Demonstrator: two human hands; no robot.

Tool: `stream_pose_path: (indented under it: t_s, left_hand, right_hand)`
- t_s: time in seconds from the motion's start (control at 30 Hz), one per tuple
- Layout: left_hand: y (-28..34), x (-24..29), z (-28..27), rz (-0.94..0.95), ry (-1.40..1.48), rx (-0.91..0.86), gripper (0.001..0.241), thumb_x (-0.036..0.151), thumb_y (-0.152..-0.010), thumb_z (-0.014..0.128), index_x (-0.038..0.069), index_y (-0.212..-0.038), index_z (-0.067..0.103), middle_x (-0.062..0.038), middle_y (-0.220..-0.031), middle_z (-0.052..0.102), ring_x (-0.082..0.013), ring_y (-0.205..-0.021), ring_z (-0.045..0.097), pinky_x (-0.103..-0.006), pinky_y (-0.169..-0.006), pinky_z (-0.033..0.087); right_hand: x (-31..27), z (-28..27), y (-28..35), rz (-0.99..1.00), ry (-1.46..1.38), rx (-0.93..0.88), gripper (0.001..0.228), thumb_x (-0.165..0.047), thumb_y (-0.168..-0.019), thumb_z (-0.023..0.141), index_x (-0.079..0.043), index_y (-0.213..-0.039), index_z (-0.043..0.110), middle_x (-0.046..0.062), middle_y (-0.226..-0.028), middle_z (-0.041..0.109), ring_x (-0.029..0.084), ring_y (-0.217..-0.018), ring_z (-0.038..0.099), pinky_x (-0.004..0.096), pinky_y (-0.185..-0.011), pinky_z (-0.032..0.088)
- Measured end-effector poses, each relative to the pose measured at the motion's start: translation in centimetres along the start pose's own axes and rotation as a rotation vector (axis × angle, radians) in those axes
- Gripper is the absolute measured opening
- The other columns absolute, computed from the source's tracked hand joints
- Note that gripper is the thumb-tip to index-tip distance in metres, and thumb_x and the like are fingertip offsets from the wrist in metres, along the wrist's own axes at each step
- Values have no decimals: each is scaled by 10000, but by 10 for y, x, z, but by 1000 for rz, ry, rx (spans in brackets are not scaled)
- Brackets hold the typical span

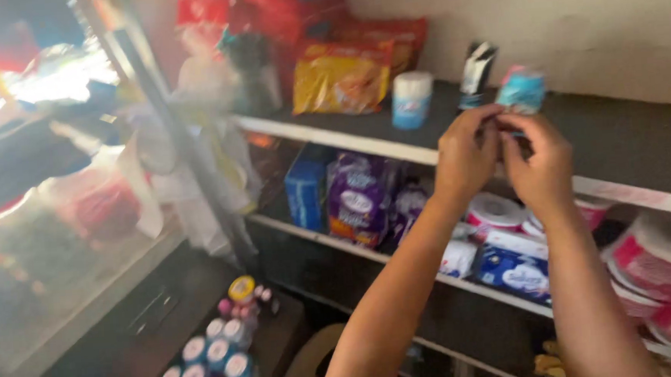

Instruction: Organizing and stocking various household and personal care items on shelves in a small store.

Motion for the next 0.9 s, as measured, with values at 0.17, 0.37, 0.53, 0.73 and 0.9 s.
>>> stream_pose_path:
  t_s: [0.17, 0.37, 0.53, 0.73, 0.9]
  left_hand:
    - [56, -16, -101, -239, 37, 31, 253, 47, -1004, 618, 72, -1242, 701, -159, -1033, 744, -227, -856, 743, -320, -830, 592]
    - [109, -27, -290, -335, -302, -31, 324, 56, -966, 631, 63, -1283, 695, -185, -1079, 741, -266, -939, 751, -344, -841, 591]
    - [185, -28, -432, -509, -558, -164, 232, 117, -955, 667, 77, -1178, 719, -190, -1038, 752, -301, -938, 761, -375, -798, 587]
    - [248, 2, -518, -720, -778, -271, 179, 168, -933, 658, 104, -1061, 766, -192, -904, 728, -367, -880, 730, -444, -748, 577]
    - [267, 12, -536, -751, -839, -411, 226, 149, -914, 607, 113, -1069, 768, -189, -922, 731, -390, -898, 711, -488, -772, 557]
  right_hand:
    - [-28, 90, 56, 15, -112, -57, 200, 36, -1092, 645, 15, -1287, 679, 138, -1243, 693, 190, -1114, 682, 318, -986, 544]
    - [-63, 264, 129, 301, -516, -364, 253, -32, -1068, 643, -5, -1317, 677, 75, -1225, 698, 140, -1079, 659, 292, -958, 532]
    - [-150, 360, 208, 317, -534, -661, 312, -99, -960, 679, -26, -1264, 687, 95, -1174, 737, 174, -1041, 696, 313, -894, 540]
    - [-199, 424, 292, 279, -544, -893, 376, -145, -853, 757, -38, -1208, 694, 96, -1178, 734, 215, -1085, 714, 340, -931, 550]
    - [-202, 451, 333, 236, -436, -957, 513, -183, -777, 822, -57, -1246, 657, 102, -1222, 695, 245, -1150, 672, 364, -979, 524]
Point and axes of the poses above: each hand's wrist, its own y-axis away from the middle knuckle, its own z-axis out of the palm, x = y × z, the point moved 7 cm from there along -y, towards the middle knuckle
